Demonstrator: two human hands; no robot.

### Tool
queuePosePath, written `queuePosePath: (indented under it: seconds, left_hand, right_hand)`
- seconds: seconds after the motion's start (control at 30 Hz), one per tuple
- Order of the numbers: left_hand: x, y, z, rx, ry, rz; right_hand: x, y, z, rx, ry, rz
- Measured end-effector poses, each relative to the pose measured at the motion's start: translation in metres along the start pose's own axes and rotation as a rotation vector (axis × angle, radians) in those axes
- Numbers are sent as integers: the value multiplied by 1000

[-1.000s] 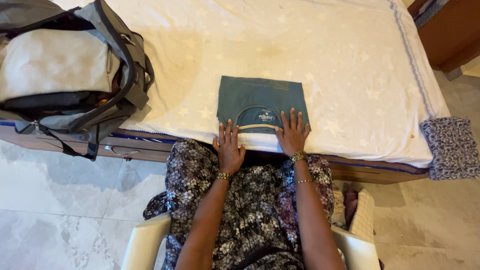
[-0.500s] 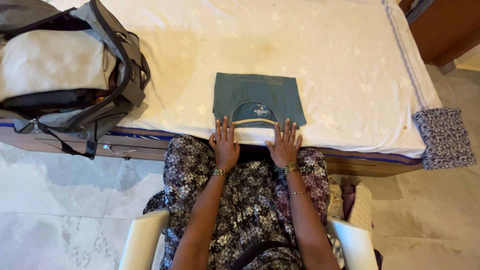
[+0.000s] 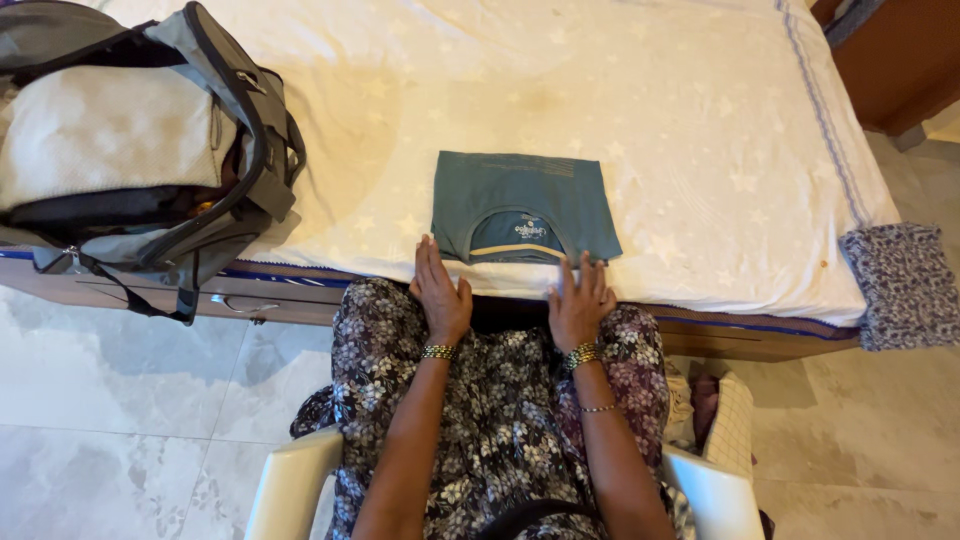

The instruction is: The person folds a green garment on a white-covered surface and places it next to a duffel bag.

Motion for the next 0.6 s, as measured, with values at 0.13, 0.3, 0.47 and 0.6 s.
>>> queuePosePath:
  seconds: [0.13,0.3,0.47,0.6]
  left_hand:
    - [-6,-9,14,82,92,1]
    - [-13,-8,28,101,112,26]
    - [-23,-2,35,68,130,27]
    - [-37,-11,31,31,155,47]
  right_hand:
    - [-5,30,3,-168,221,-38]
    - [-9,57,12,-189,279,-128]
    - [-5,62,20,-265,302,-98]
    - [-5,63,14,-263,284,-89]
Point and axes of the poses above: each hand's wrist, its own x-axis away from the middle knuckle, its own z-axis out of the back of the hand, y = z × x, the point moved 6 cm from there along -x, towards the middle knuckle, and after that the axes turned 13 degrees about -y, right-handed, at the moved point
